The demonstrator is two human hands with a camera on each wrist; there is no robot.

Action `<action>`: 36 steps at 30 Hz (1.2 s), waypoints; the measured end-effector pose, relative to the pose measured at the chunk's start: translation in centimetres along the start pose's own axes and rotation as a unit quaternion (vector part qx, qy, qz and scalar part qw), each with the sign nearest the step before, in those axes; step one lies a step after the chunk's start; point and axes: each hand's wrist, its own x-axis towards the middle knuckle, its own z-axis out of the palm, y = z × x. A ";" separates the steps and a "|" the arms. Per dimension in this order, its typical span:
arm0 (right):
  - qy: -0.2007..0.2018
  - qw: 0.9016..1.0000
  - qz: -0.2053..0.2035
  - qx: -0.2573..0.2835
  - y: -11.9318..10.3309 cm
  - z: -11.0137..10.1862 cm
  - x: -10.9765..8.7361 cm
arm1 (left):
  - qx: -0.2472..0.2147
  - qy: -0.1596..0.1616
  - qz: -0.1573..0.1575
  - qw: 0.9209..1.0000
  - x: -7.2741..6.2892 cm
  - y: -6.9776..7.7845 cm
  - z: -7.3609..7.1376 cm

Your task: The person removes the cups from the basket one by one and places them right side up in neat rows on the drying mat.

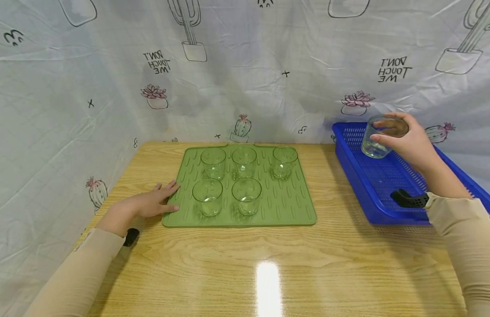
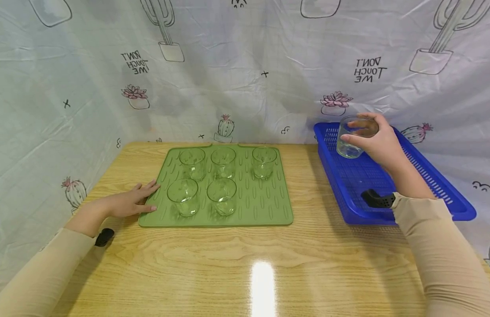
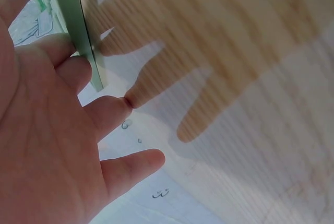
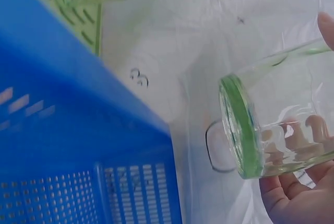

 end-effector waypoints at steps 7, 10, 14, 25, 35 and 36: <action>0.005 1.000 -0.018 0.021 -1.4 1.7 -0.3 | 0.007 0.001 0.002 1.000 0.1 -0.4 0.1; 0.000 0.999 -0.022 0.037 -1.9 2.4 -0.5 | 0.007 0.000 0.005 1.000 0.1 -0.6 0.2; -0.006 0.997 -0.025 0.074 -2.6 3.3 -0.8 | 0.003 0.000 0.009 1.000 0.0 -0.7 0.2; -0.040 0.970 -0.065 0.230 -4.1 5.1 -0.6 | 0.002 0.002 0.013 1.000 -0.1 -0.6 0.1; -0.084 0.952 -0.080 0.283 -4.7 6.5 0.7 | -0.001 -0.002 -0.003 1.000 0.1 0.0 -0.1; -0.086 0.954 -0.078 0.276 -4.8 6.6 0.8 | -0.002 -0.001 -0.003 1.000 0.1 0.1 -0.1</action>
